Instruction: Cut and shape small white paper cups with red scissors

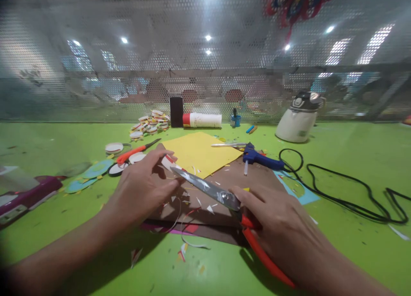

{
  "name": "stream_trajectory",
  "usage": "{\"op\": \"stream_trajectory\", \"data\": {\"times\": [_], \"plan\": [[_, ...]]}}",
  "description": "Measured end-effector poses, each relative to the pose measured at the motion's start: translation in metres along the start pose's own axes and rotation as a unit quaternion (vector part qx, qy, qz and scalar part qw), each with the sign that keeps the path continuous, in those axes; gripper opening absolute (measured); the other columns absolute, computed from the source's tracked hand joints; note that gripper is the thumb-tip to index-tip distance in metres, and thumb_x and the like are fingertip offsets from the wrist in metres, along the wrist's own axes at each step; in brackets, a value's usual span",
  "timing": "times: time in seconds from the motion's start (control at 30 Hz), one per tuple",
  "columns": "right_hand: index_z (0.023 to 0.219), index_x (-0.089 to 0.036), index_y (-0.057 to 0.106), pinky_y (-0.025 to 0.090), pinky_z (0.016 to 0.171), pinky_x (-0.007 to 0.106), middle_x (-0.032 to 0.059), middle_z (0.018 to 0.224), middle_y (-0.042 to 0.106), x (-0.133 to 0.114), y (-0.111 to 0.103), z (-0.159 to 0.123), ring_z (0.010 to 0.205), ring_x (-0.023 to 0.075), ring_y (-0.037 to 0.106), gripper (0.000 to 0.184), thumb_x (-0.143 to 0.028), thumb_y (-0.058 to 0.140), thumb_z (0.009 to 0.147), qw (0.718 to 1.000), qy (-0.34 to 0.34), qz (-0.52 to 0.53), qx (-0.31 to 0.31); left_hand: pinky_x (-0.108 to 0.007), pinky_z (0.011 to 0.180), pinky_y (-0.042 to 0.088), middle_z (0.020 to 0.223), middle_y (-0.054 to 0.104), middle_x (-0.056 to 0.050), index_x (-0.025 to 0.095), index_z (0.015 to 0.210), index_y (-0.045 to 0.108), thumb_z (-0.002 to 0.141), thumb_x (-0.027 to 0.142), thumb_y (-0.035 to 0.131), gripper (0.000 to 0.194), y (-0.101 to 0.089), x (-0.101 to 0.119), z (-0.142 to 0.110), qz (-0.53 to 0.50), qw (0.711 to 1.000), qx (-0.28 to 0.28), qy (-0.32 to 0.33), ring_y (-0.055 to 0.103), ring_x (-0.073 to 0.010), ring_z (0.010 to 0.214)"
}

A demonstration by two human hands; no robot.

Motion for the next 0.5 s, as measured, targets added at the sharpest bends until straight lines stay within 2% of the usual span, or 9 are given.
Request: {"op": "stream_trajectory", "data": {"times": [0.3, 0.5], "plan": [[0.119, -0.021, 0.062, 0.058, 0.062, 0.043, 0.0115, 0.097, 0.073, 0.0003, 0.0017, 0.0019, 0.079, 0.0298, 0.071, 0.037, -0.015, 0.053, 0.083, 1.0, 0.006, 0.016, -0.006, -0.039, 0.083, 0.047, 0.105, 0.071, -0.007, 0.022, 0.113, 0.059, 0.08, 0.026, 0.065, 0.034, 0.0006, 0.0007, 0.0006, 0.004, 1.0, 0.001, 0.015, 0.064, -0.0273, 0.1], [0.119, -0.02, 0.061, 0.058, 0.059, 0.043, 0.0114, 0.096, 0.074, 0.0001, 0.0032, -0.0001, 0.076, 0.0295, 0.072, 0.041, -0.011, 0.053, 0.08, 1.0, 0.014, 0.018, -0.013, -0.039, 0.081, 0.047, 0.103, 0.071, -0.006, 0.022, 0.113, 0.058, 0.08, 0.028, 0.065, 0.034, 0.0017, -0.0001, 0.0, 0.0, 1.0, -0.002, 0.015, 0.065, -0.0268, 0.096]]}}
Point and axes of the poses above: each hand's wrist, its own z-axis towards the middle knuckle, its own y-axis out of the palm, x = y × z, the point moved 5 cm from there along z, towards the middle knuckle
